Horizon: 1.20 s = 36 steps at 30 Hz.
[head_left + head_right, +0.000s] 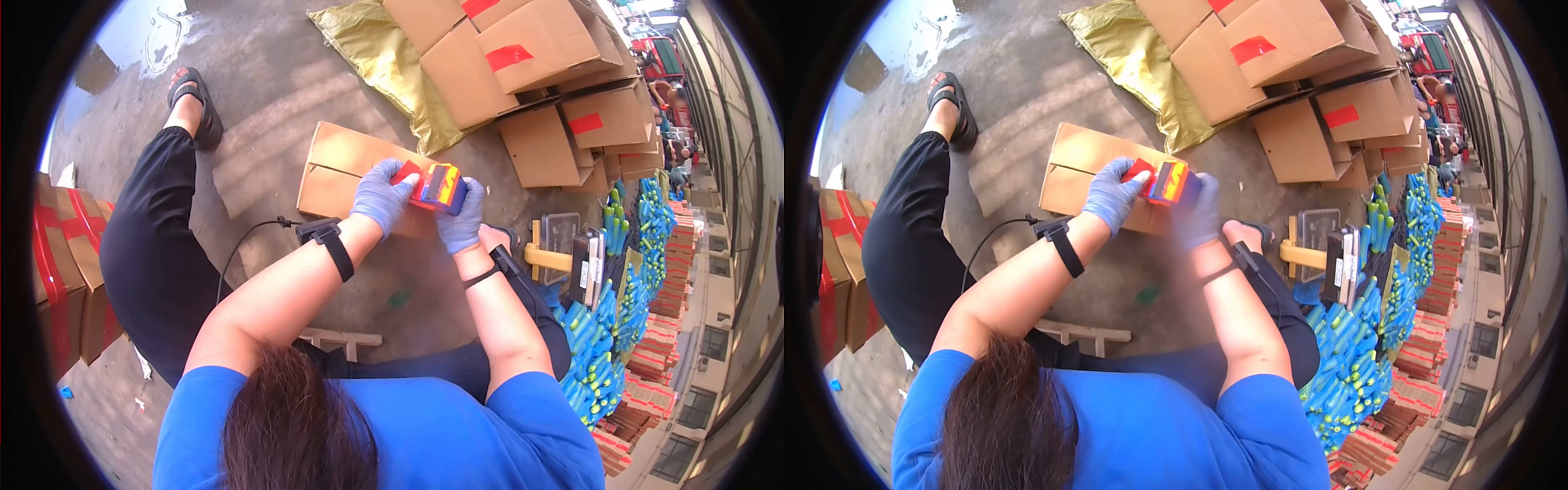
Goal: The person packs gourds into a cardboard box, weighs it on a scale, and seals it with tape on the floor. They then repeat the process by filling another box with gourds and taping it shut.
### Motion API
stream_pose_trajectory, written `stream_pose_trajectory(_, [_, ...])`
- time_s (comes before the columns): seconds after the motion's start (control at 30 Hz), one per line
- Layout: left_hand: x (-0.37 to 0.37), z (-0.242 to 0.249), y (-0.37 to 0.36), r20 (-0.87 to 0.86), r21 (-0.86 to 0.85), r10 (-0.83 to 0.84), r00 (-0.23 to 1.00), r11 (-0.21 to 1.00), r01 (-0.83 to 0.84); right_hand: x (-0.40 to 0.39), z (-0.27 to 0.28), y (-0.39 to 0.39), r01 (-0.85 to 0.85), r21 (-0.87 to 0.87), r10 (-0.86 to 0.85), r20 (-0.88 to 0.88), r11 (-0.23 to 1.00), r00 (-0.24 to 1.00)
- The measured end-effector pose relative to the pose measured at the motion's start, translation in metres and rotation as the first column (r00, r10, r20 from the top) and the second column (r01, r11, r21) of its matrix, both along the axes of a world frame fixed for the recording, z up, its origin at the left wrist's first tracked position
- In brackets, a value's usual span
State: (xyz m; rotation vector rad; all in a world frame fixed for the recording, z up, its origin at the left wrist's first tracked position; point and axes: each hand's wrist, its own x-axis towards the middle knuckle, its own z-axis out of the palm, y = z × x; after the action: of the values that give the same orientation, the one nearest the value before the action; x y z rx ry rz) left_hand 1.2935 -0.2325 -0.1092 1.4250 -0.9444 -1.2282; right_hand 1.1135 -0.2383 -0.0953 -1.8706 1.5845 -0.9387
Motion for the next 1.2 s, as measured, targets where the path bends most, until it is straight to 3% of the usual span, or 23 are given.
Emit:
stream_pose_trajectory(0.03, [0.001,-0.003,-0.001,-0.190,0.110,-0.030,0.981,0.993,0.052,0.002,0.002,-0.001,-0.085,-0.060,0.086,0.022,0.995,0.996])
stream_pose_trajectory(0.1, [0.006,-0.009,-0.001,-0.274,0.146,0.041,0.961,0.989,0.000,0.002,0.010,-0.007,-0.164,-0.125,0.170,0.041,0.979,0.985])
stream_pose_trajectory(0.13, [0.010,-0.012,0.000,-0.356,0.188,0.116,0.927,0.981,-0.050,0.008,0.035,-0.014,-0.384,-0.191,0.380,-0.060,0.903,0.923])
stream_pose_trajectory(0.23, [0.043,-0.018,-0.003,-0.191,0.180,0.145,0.971,0.977,-0.111,0.019,0.051,-0.031,-0.648,-0.214,0.645,-0.092,0.731,0.759])
stream_pose_trajectory(0.3, [0.080,-0.012,-0.005,-0.036,0.091,0.181,0.983,0.980,-0.177,0.034,0.081,-0.036,-0.713,-0.205,0.580,-0.454,0.670,0.676])
stream_pose_trajectory(0.33, [0.094,-0.008,-0.004,-0.040,0.113,0.230,0.972,0.968,-0.225,0.031,0.076,-0.042,-0.695,-0.041,0.582,-0.513,0.718,0.631])
stream_pose_trajectory(0.37, [0.109,-0.007,-0.002,-0.045,0.134,0.280,0.959,0.953,-0.272,0.045,0.088,-0.044,-0.701,-0.048,0.585,-0.512,0.712,0.629])
stream_pose_trajectory(0.43, [0.144,-0.035,-0.004,0.083,0.084,0.382,0.920,0.918,-0.389,0.074,0.111,-0.047,-0.667,0.198,0.596,-0.669,0.718,0.444])
stream_pose_trajectory(0.57, [0.186,-0.049,-0.003,0.291,0.105,0.431,0.854,0.873,-0.476,0.115,0.125,-0.055,-0.667,0.260,0.597,-0.726,0.698,0.342])
stream_pose_trajectory(0.63, [0.187,-0.067,-0.004,0.283,0.178,0.431,0.857,0.854,-0.489,0.130,0.132,-0.054,-0.629,0.357,0.607,-0.759,0.691,0.236])
stream_pose_trajectory(0.83, [0.200,-0.098,-0.011,0.128,0.272,0.576,0.807,0.763,-0.587,0.129,0.161,-0.066,-0.472,0.543,0.648,-0.757,0.695,0.083])
stream_pose_trajectory(0.9, [0.210,-0.115,-0.012,-0.002,0.277,0.635,0.772,0.743,-0.610,0.112,0.155,-0.076,-0.489,0.559,0.667,-0.742,0.670,0.065])
stream_pose_trajectory(0.93, [0.213,-0.120,-0.014,-0.204,0.242,0.646,0.736,0.762,-0.601,0.106,0.149,-0.077,-0.523,0.534,0.691,-0.705,0.665,0.158])
stream_pose_trajectory(0.97, [0.212,-0.126,-0.017,-0.209,0.244,0.644,0.736,0.763,-0.598,0.100,0.143,-0.078,-0.553,0.503,0.709,-0.657,0.664,0.254])
stream_pose_trajectory(1.03, [0.214,-0.113,-0.015,-0.614,0.478,0.707,0.351,0.687,-0.548,0.093,0.132,-0.074,-0.538,0.511,0.717,-0.632,0.671,0.294])
stream_pose_trajectory(1.07, [0.215,-0.086,-0.016,-0.701,0.448,0.654,0.285,0.714,-0.539,0.091,0.124,-0.071,-0.540,0.483,0.699,-0.638,0.689,0.322])
stream_pose_trajectory(1.1, [0.214,-0.056,-0.017,-0.698,0.451,0.657,0.285,0.712,-0.538,0.090,0.117,-0.069,-0.545,0.450,0.679,-0.646,0.708,0.349])
stream_pose_trajectory(1.17, [0.208,0.007,-0.022,-0.768,0.172,0.472,0.432,0.803,-0.571,0.081,0.106,-0.061,-0.551,0.425,0.669,-0.640,0.718,0.378])
stream_pose_trajectory(1.2, [0.200,0.032,-0.018,-0.766,0.166,0.469,0.440,0.805,-0.569,0.071,0.103,-0.059,-0.576,0.355,0.649,-0.612,0.736,0.452])
